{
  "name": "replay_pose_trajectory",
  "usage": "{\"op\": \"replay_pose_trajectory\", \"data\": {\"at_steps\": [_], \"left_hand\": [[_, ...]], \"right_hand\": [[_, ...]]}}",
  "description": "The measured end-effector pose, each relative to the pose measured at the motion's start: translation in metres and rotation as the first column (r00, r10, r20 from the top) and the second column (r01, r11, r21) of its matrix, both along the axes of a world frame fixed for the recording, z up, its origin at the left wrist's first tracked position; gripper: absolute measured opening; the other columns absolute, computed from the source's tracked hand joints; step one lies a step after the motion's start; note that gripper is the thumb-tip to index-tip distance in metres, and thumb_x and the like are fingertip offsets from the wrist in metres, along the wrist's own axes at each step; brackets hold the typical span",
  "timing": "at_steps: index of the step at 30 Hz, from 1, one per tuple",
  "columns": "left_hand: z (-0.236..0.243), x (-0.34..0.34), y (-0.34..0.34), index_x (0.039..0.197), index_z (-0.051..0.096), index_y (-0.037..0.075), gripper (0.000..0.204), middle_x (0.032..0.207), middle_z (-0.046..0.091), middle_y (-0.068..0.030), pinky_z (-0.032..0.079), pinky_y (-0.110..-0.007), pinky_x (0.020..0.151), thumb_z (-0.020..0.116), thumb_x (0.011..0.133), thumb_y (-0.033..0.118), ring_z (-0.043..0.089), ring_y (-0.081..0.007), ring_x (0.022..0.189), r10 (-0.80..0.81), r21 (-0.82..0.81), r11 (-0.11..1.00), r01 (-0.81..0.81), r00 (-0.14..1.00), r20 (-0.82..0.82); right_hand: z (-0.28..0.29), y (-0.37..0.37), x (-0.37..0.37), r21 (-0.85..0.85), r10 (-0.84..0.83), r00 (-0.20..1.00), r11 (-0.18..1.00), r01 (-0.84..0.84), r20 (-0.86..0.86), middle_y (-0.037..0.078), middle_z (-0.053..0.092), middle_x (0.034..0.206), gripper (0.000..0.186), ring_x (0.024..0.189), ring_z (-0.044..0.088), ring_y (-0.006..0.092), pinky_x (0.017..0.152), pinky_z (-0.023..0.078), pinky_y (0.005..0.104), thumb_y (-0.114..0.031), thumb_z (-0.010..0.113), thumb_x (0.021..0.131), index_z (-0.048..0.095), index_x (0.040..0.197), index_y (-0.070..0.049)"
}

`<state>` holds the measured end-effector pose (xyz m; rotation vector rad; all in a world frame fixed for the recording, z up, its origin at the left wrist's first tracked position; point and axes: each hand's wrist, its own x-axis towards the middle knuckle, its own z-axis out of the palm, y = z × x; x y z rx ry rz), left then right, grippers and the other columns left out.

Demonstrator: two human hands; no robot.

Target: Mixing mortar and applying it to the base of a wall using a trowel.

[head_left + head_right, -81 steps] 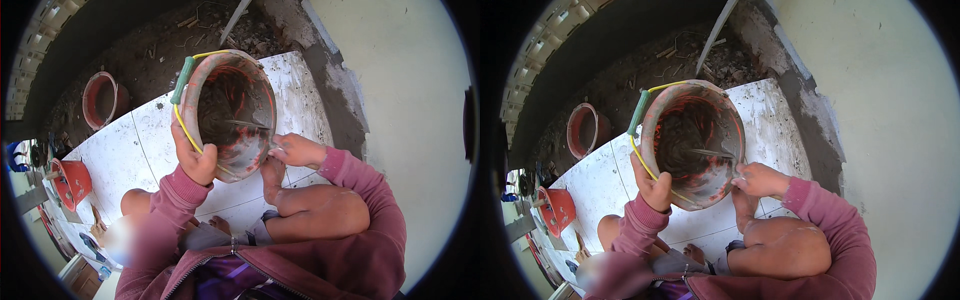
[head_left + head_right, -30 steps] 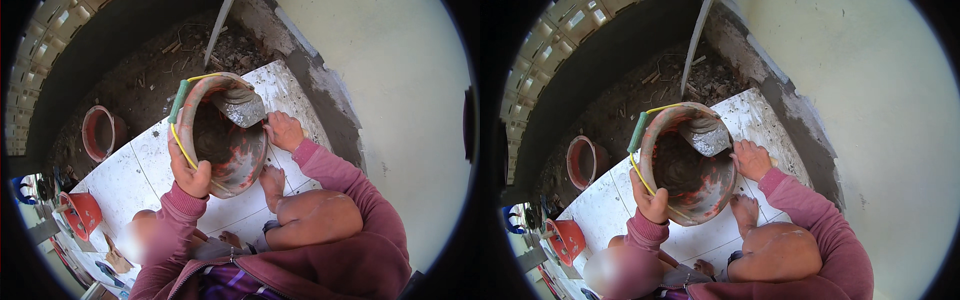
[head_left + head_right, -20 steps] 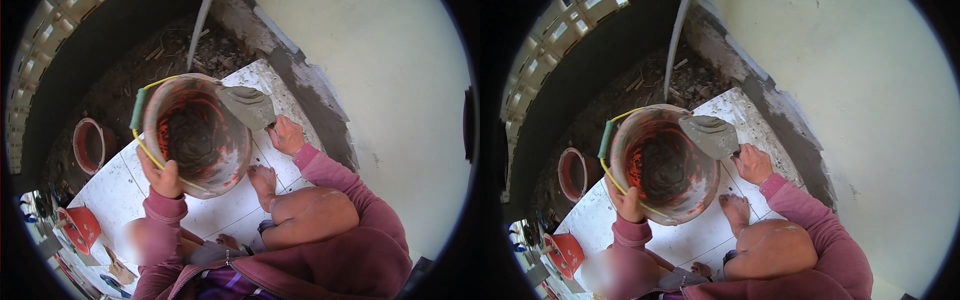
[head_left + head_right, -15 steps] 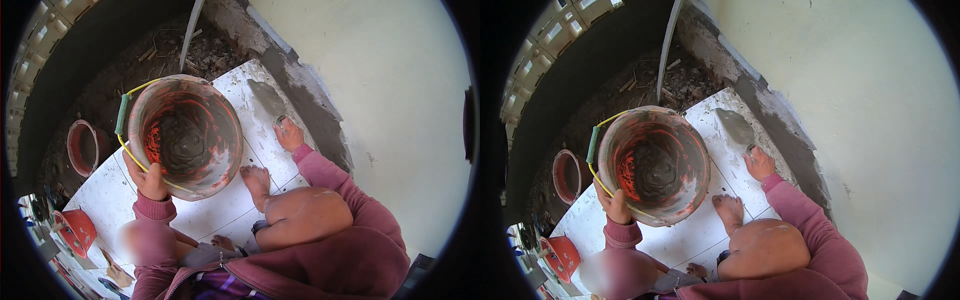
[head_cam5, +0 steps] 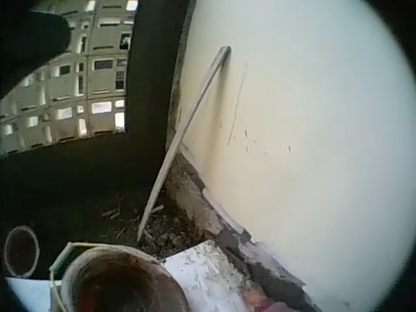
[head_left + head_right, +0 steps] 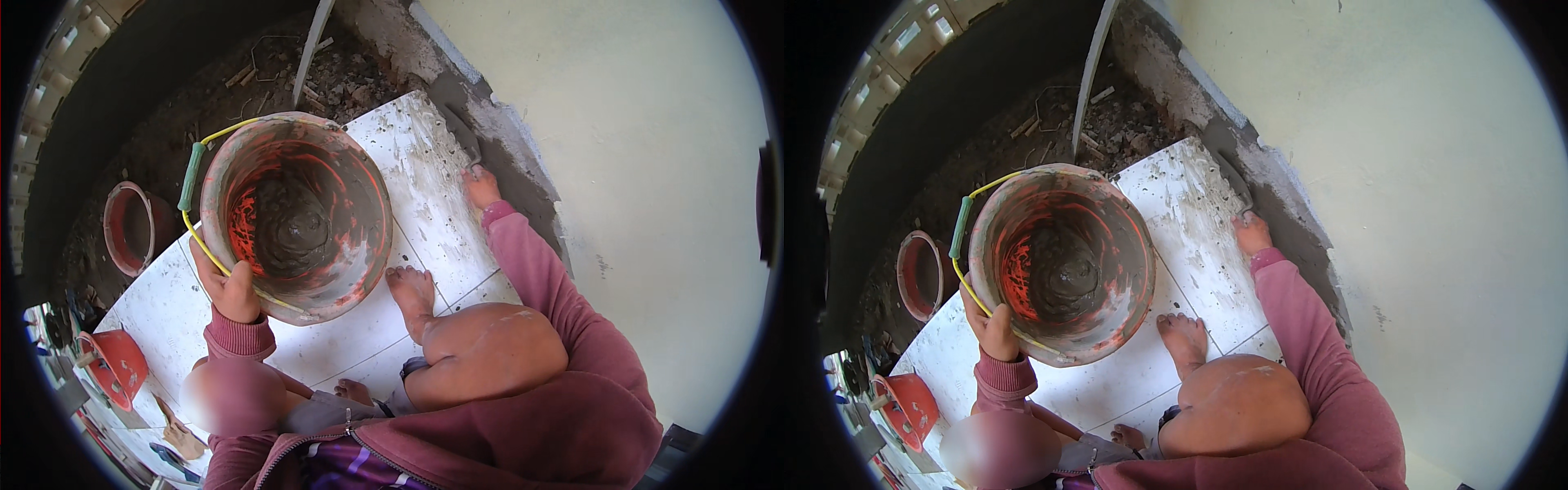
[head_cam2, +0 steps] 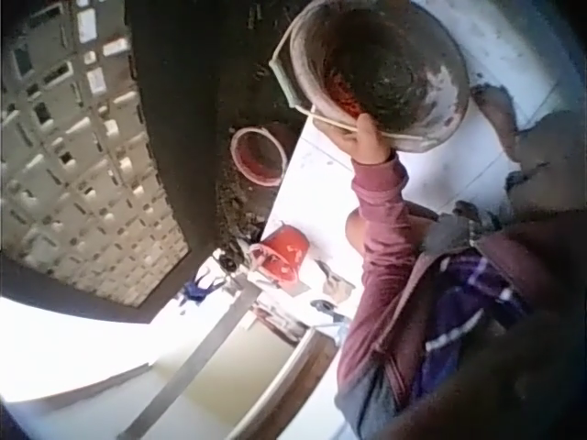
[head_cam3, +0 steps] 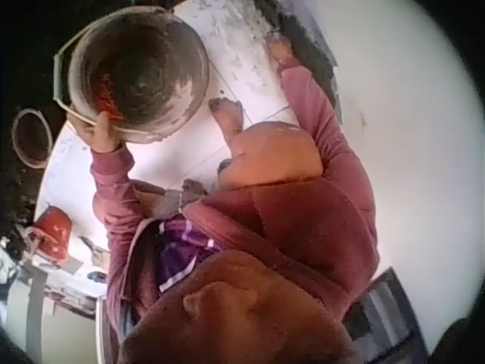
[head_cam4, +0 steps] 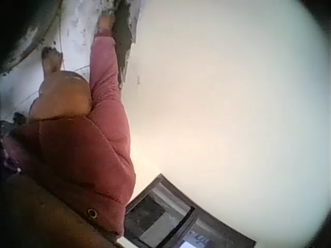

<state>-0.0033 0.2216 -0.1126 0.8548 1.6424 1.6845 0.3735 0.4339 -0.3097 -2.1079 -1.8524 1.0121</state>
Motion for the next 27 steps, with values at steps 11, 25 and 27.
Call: {"op": "replay_pose_trajectory", "data": {"at_steps": [11,25,27], "left_hand": [[-0.001,0.002,0.004,0.122,0.034,0.0,0.061,0.11,0.046,-0.009,0.035,-0.027,0.09,0.037,0.06,-0.003,0.047,-0.0189,0.1,-0.025,0.008,1.0,0.025,1.0,0.002],[0.0,0.006,0.005,0.123,0.032,-0.002,0.064,0.11,0.046,-0.0107,0.033,-0.027,0.091,0.039,0.059,-0.003,0.047,-0.019,0.102,-0.041,0.014,0.999,0.041,0.999,0.002],[-0.001,0.006,0.006,0.122,0.032,-0.002,0.064,0.11,0.046,-0.011,0.032,-0.028,0.092,0.039,0.058,-0.003,0.046,-0.0195,0.104,-0.052,0.014,0.999,0.051,0.999,0.009]], "right_hand": [[0.07,-0.026,0.018,0.378,0.207,0.963,0.889,-0.26,0.174,0.021,0.058,0.084,0.031,0.078,0.057,0.0295,0.069,0.046,0.0431,-0.029,0.052,0.083,0.054,0.104,-0.005],[0.029,0.002,-0.035,-0.017,0.066,0.958,0.998,-0.064,0.28,0.028,0.054,0.102,0.043,0.098,0.051,0.0411,0.085,0.04,0.046,-0.036,0.047,0.082,0.052,0.102,0.002],[0.035,0.005,-0.034,0.023,0.081,0.961,0.996,-0.09,0.264,0.028,0.054,0.103,0.044,0.098,0.05,0.0415,0.084,0.041,0.0464,-0.036,0.047,0.081,0.052,0.103,0.002]]}}
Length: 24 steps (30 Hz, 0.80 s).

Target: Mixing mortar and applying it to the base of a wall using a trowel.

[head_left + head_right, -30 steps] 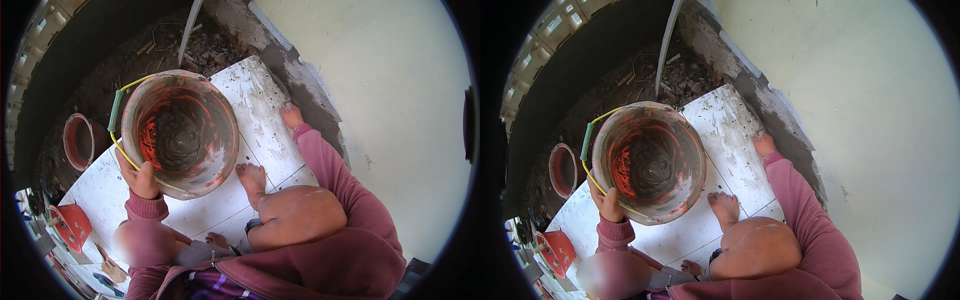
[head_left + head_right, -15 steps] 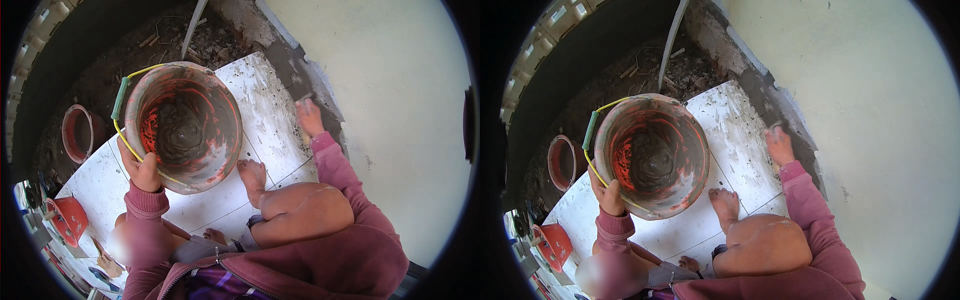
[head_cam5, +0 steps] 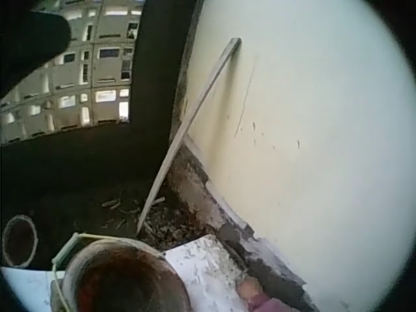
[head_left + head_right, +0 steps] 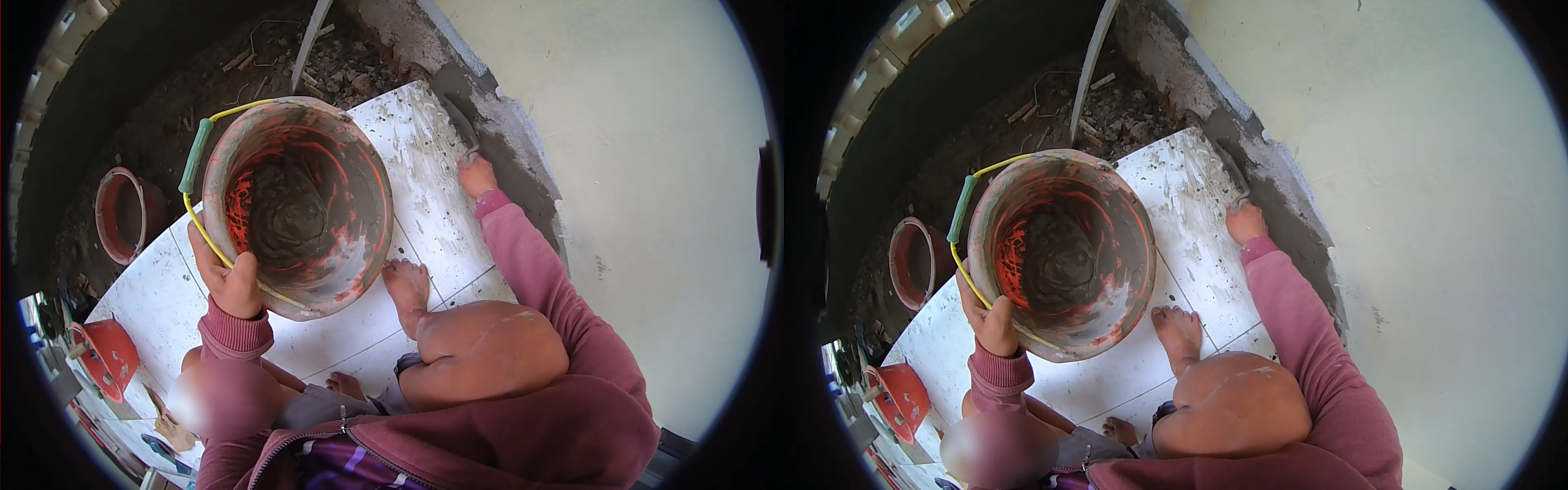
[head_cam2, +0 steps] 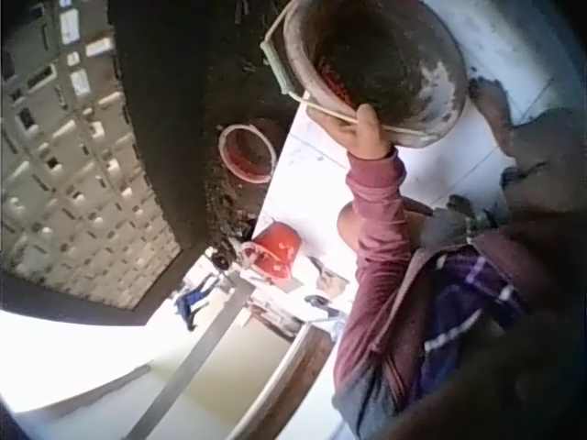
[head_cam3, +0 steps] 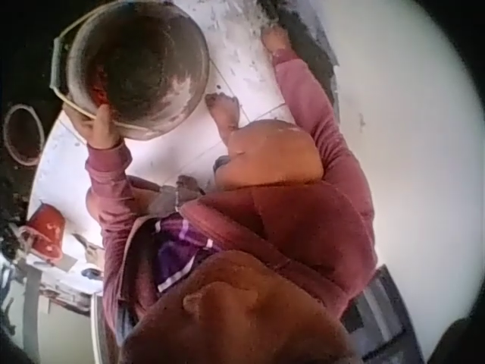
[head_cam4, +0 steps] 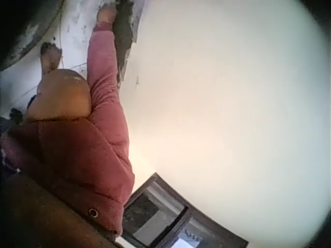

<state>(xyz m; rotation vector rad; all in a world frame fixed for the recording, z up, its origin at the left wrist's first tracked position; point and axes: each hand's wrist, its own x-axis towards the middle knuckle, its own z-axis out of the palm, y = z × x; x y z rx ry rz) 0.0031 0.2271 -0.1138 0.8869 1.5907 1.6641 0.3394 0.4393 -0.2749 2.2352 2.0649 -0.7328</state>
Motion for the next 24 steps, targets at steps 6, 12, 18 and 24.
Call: {"op": "replay_pose_trajectory", "data": {"at_steps": [6,12,18,24], "left_hand": [[0.001,0.003,0.005,0.121,0.034,0.0,0.062,0.109,0.047,-0.0084,0.034,-0.026,0.09,0.037,0.059,-0.004,0.047,-0.0174,0.1,-0.022,0.007,1.0,0.022,0.997,-0.07],[0.0,0.003,0.007,0.119,0.036,0.0,0.06,0.107,0.047,-0.0078,0.033,-0.026,0.09,0.036,0.059,-0.003,0.046,-0.0169,0.099,0.011,-0.014,1.0,-0.013,0.996,-0.083],[0.0,0.004,0.006,0.119,0.036,0.001,0.06,0.107,0.047,-0.0077,0.033,-0.026,0.09,0.037,0.059,-0.003,0.046,-0.0169,0.099,0.01,-0.026,1.0,-0.013,0.996,-0.087],[0.003,0.006,0.006,0.119,0.035,0.001,0.06,0.108,0.047,-0.0078,0.034,-0.026,0.089,0.037,0.059,-0.003,0.047,-0.0167,0.098,-0.005,0.005,1.0,0.005,0.999,-0.039]], "right_hand": [[0.015,0.006,0.02,0.041,-0.014,0.978,0.999,0.023,-0.209,0.03,0.055,0.095,0.045,0.094,0.052,0.0413,0.081,0.042,0.0446,-0.036,0.048,0.082,0.051,0.103,0.004],[0.024,-0.016,0.034,0.301,0.316,0.943,0.913,-0.273,-0.102,0.029,0.056,0.092,0.044,0.093,0.053,0.0419,0.081,0.042,0.0438,-0.036,0.048,0.083,0.051,0.099,0.004],[-0.002,0.0,0.005,-0.014,0.083,0.996,0.996,-0.082,0.023,0.029,0.056,0.094,0.043,0.094,0.053,0.0409,0.083,0.041,0.0441,-0.035,0.047,0.082,0.053,0.096,0.005],[-0.004,0.035,-0.003,-0.015,0.157,0.987,0.987,-0.158,-0.044,0.029,0.056,0.092,0.042,0.09,0.055,0.0392,0.078,0.043,0.0441,-0.034,0.048,0.082,0.055,0.089,0.006]]}}
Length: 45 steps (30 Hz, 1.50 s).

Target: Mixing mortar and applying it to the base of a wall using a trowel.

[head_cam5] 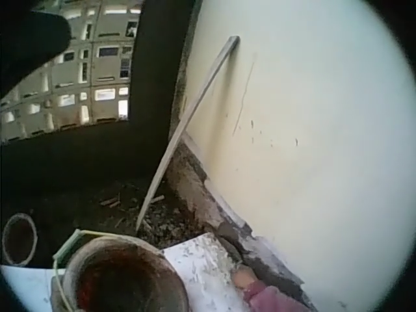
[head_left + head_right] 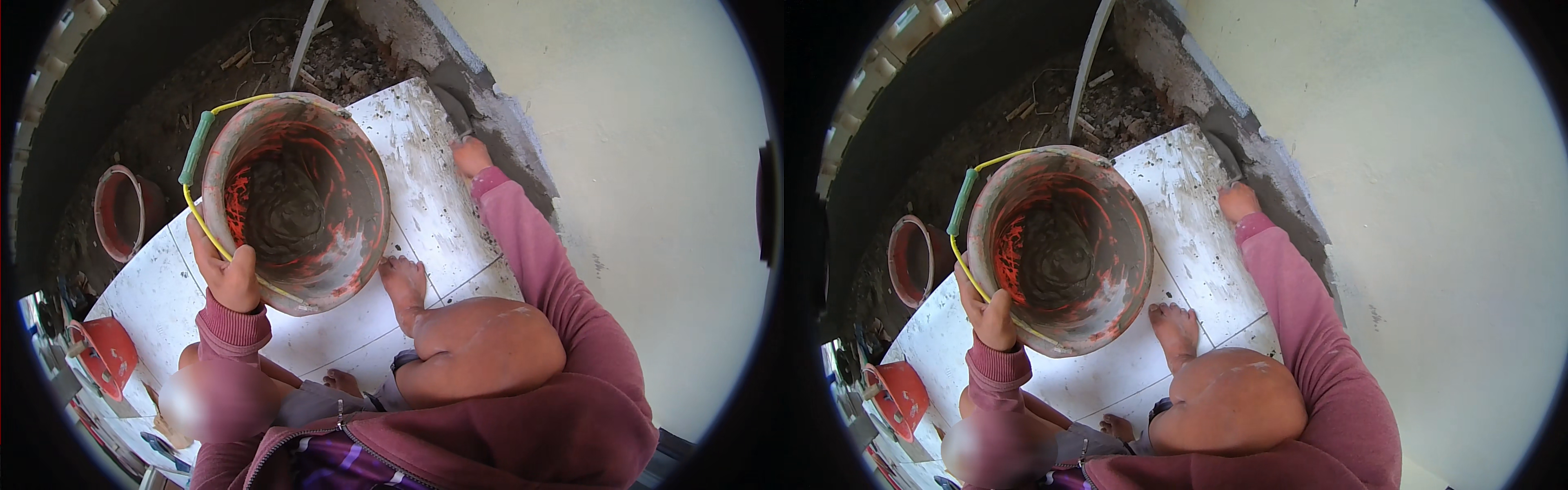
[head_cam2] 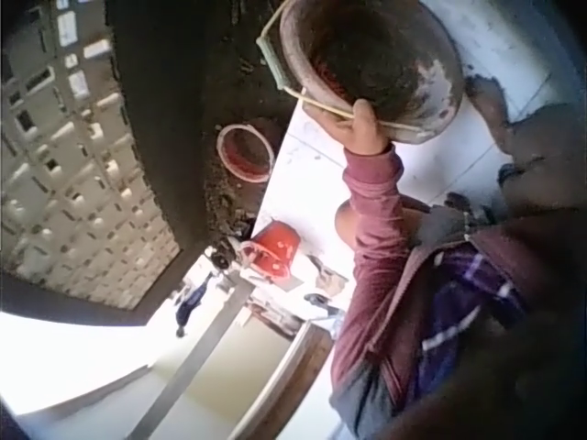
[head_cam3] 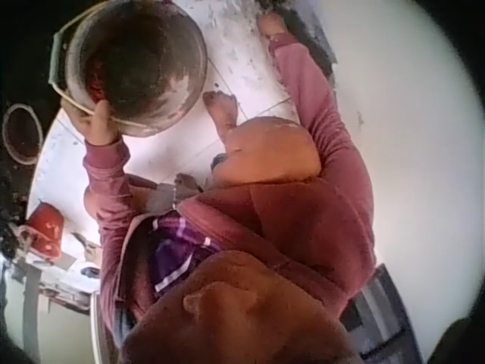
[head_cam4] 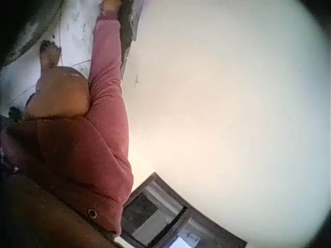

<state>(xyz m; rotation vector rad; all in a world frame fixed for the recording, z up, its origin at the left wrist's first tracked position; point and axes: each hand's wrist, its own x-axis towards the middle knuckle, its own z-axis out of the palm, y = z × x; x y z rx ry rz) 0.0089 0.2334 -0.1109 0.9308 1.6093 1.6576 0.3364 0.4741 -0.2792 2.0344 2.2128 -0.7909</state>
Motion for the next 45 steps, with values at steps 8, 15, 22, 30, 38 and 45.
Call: {"op": "replay_pose_trajectory", "data": {"at_steps": [8,15,22,30,38,45], "left_hand": [[-0.004,-0.001,-0.004,0.119,0.035,0.0,0.06,0.107,0.047,-0.0077,0.034,-0.026,0.089,0.037,0.059,-0.003,0.047,-0.017,0.098,0.053,-0.032,0.998,-0.055,0.997,-0.055],[-0.003,0.001,-0.003,0.12,0.035,0.0,0.061,0.107,0.048,-0.0081,0.033,-0.026,0.09,0.038,0.059,-0.002,0.047,-0.0175,0.099,0.024,-0.004,1.0,-0.024,0.999,-0.042],[-0.004,-0.001,-0.005,0.121,0.034,0.0,0.062,0.109,0.047,-0.0082,0.034,-0.026,0.09,0.038,0.059,-0.002,0.047,-0.0173,0.1,0.016,-0.012,1.0,-0.017,0.998,-0.058],[-0.008,-0.001,-0.005,0.124,0.032,0.0,0.065,0.111,0.046,-0.0084,0.032,-0.028,0.092,0.039,0.059,-0.002,0.046,-0.0183,0.103,0.027,0.005,1.0,-0.027,0.999,-0.023],[-0.006,0.014,-0.003,0.122,0.031,0.0,0.062,0.109,0.044,-0.0078,0.029,-0.026,0.092,0.04,0.061,0.0,0.043,-0.0171,0.1,-0.065,0.015,0.998,0.066,0.994,-0.084],[-0.009,0.024,-0.011,0.121,0.03,-0.001,0.062,0.109,0.042,-0.0099,0.029,-0.026,0.092,0.039,0.06,-0.001,0.041,-0.0177,0.101,-0.097,-0.02,0.995,0.095,0.985,-0.141]], "right_hand": [[0.022,-0.019,0.005,0.216,0.226,0.972,0.948,-0.233,0.058,0.028,0.056,0.09,0.04,0.088,0.054,0.0416,0.076,0.044,0.0444,-0.034,0.046,0.083,0.052,0.091,0.005],[-0.006,0.005,-0.027,-0.035,-0.147,0.989,0.989,0.147,0.01,0.027,0.054,0.104,0.043,0.101,0.049,0.0405,0.086,0.04,0.0452,-0.034,0.049,0.081,0.053,0.101,0.003],[0.069,-0.005,-0.035,0.058,-0.157,0.951,0.982,0.179,-0.266,0.018,0.057,0.079,0.033,0.064,0.056,0.0302,0.058,0.046,0.0399,-0.03,0.048,0.084,0.051,0.093,0.002],[0.064,-0.069,0.031,0.645,0.398,0.917,0.707,-0.29,-0.024,0.013,0.055,0.068,0.027,0.056,0.054,0.028,0.055,0.046,0.0387,-0.03,0.051,0.085,0.048,0.088,-0.003],[0.135,-0.127,-0.105,-0.369,0.68,0.689,0.591,-0.717,-0.249,0.023,0.058,0.083,0.037,0.083,0.055,0.0381,0.074,0.043,0.0433,-0.03,0.046,0.084,0.054,0.095,0.004],[0.114,-0.123,-0.124,-0.447,0.729,0.661,0.538,-0.715,-0.179,0.023,0.058,0.085,0.036,0.087,0.056,0.037,0.075,0.044,0.0422,-0.029,0.044,0.084,0.057,0.087,0.004]]}}
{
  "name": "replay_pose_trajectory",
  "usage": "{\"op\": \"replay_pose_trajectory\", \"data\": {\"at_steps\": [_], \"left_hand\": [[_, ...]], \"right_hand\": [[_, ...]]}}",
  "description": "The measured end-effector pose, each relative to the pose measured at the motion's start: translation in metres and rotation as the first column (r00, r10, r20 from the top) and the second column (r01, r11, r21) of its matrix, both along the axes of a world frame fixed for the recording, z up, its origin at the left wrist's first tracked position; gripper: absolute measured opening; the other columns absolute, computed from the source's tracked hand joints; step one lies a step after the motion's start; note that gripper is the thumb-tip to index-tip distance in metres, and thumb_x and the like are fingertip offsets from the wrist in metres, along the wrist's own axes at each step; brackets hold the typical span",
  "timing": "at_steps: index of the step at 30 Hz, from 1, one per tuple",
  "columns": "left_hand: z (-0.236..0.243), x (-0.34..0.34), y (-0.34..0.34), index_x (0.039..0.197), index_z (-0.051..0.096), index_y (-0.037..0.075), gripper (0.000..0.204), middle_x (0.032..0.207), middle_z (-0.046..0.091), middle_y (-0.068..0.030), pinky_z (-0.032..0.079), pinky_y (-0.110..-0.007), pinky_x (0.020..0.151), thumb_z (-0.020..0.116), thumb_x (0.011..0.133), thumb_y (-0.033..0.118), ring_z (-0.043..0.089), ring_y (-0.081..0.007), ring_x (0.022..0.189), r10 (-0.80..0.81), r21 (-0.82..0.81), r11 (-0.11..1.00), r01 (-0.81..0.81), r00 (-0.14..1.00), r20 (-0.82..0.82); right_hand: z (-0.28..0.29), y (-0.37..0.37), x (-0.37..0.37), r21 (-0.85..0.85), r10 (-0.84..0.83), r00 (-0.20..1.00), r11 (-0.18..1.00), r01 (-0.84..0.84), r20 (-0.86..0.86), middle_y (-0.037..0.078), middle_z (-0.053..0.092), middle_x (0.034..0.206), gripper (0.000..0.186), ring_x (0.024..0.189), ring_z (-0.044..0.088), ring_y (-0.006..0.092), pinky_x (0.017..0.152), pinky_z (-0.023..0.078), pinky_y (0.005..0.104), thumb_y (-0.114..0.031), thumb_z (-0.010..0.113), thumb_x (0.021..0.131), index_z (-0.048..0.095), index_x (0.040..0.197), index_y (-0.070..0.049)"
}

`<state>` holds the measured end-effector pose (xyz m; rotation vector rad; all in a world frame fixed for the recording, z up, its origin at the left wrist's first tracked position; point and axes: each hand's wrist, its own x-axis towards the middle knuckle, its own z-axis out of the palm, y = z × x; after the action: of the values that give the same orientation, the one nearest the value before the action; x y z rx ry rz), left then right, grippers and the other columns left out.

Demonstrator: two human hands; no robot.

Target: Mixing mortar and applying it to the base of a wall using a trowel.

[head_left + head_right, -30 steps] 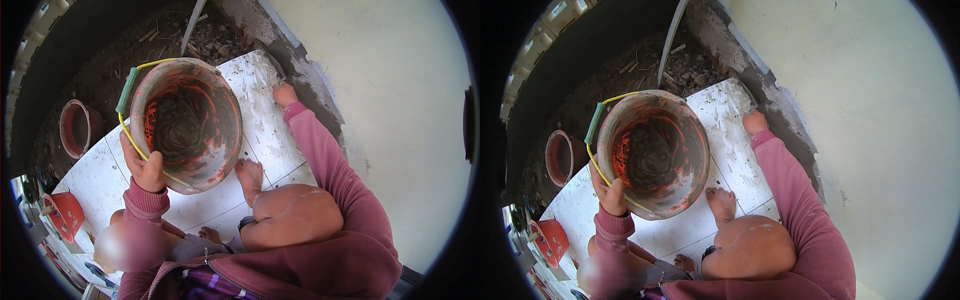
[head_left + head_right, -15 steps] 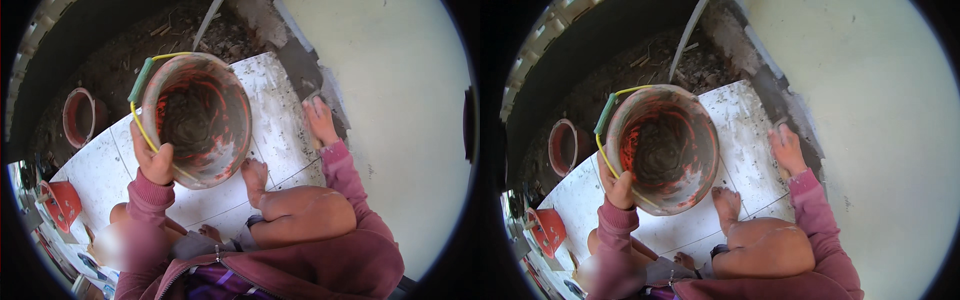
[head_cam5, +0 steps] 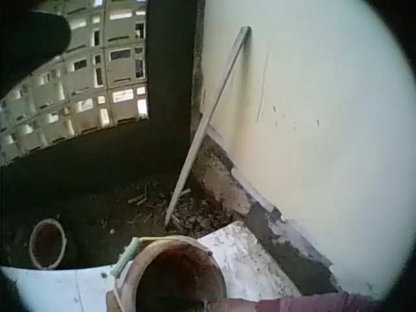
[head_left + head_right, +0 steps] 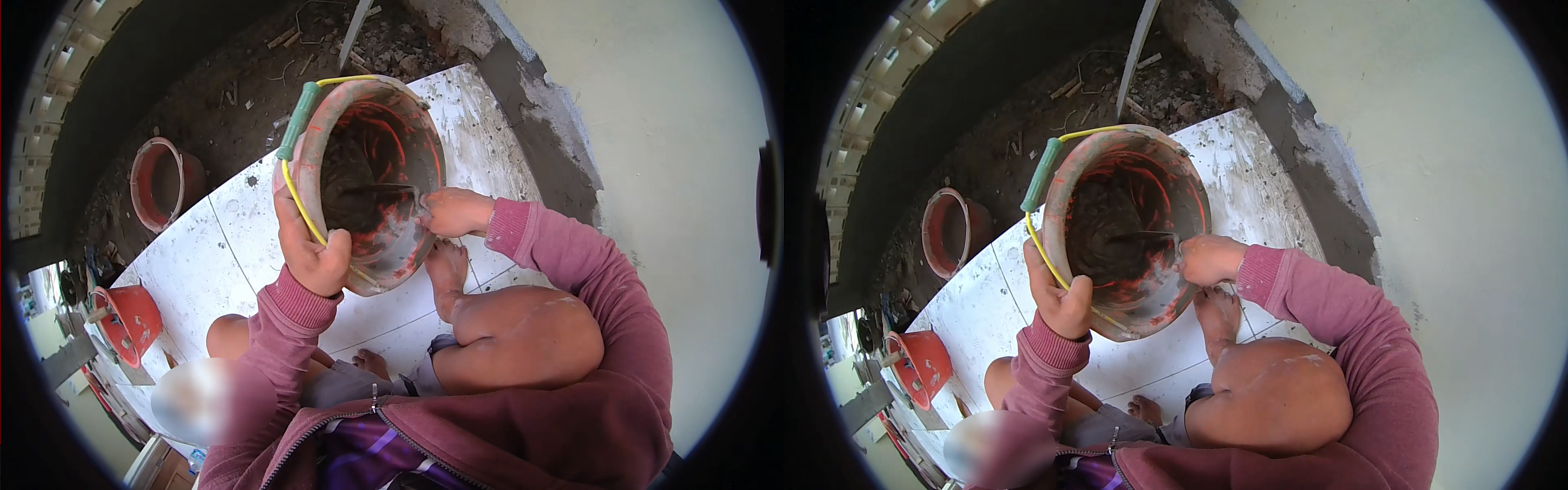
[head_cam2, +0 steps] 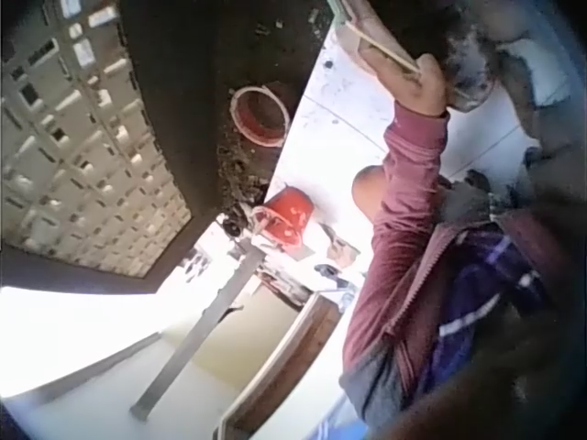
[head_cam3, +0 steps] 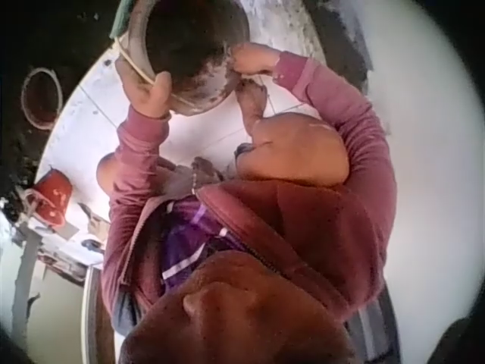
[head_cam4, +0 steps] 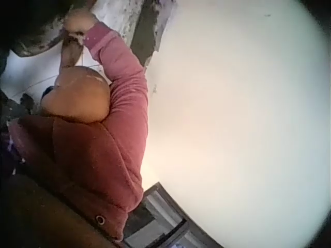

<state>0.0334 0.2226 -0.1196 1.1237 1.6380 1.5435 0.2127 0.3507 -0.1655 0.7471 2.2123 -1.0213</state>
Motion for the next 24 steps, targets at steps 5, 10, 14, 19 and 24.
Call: {"op": "replay_pose_trajectory", "data": {"at_steps": [5,10,14,19,24], "left_hand": [[0.002,0.008,-0.003,0.121,0.031,-0.006,0.066,0.109,0.042,-0.0176,0.03,-0.032,0.093,0.044,0.056,0.0,0.043,-0.0283,0.104,-0.049,0.005,0.999,0.051,0.984,-0.174],[0.007,0.013,0.003,0.119,0.032,-0.006,0.064,0.107,0.043,-0.0181,0.031,-0.032,0.091,0.044,0.056,0.0,0.044,-0.0287,0.102,-0.045,0.022,0.998,0.055,0.946,-0.321],[0.009,0.011,0.004,0.119,0.032,-0.006,0.064,0.109,0.042,-0.0169,0.03,-0.031,0.093,0.043,0.057,0.0,0.042,-0.0254,0.105,-0.082,-0.027,0.996,0.08,0.993,-0.085],[0.003,0.002,0.011,0.125,0.027,-0.003,0.067,0.118,0.039,-0.0106,0.023,-0.027,0.097,0.042,0.06,0.0,0.036,-0.0191,0.112,-0.109,0.011,0.994,0.11,0.992,-0.062],[-0.005,-0.034,0.004,0.125,0.033,0.0,0.062,0.115,0.044,-0.0075,0.031,-0.027,0.093,0.042,0.064,-0.003,0.043,-0.0166,0.106,0.085,-0.001,0.996,-0.085,0.996,0.018]], "right_hand": [[-0.007,0.007,0.006,0.081,-0.263,0.965,0.961,0.263,-0.014,0.023,0.058,0.088,0.035,0.088,0.056,0.0353,0.075,0.045,0.0407,-0.028,0.046,0.083,0.055,0.092,0.005],[-0.011,-0.004,-0.009,0.247,-0.241,0.965,0.934,0.259,-0.102,0.022,0.059,0.086,0.032,0.084,0.058,0.0335,0.068,0.046,0.0416,-0.027,0.048,0.082,0.052,0.092,0.003],[-0.029,-0.017,-0.012,0.47,-0.222,0.937,0.819,0.329,-0.27,0.017,0.057,0.081,0.029,0.078,0.058,0.0304,0.059,0.046,0.042,-0.026,0.05,0.081,0.048,0.094,0.0],[-0.044,-0.008,0.011,0.592,-0.118,0.87,0.688,0.42,-0.48,0.012,0.051,0.079,0.026,0.072,0.057,0.0277,0.056,0.046,0.04,-0.024,0.053,0.079,0.047,0.092,-0.003],[-0.045,-0.013,0.045,0.602,-0.038,0.764,0.592,0.536,-0.644,0.01,0.048,0.079,0.023,0.071,0.055,0.0271,0.055,0.045,0.0389,-0.024,0.056,0.078,0.047,0.087,-0.004]]}}
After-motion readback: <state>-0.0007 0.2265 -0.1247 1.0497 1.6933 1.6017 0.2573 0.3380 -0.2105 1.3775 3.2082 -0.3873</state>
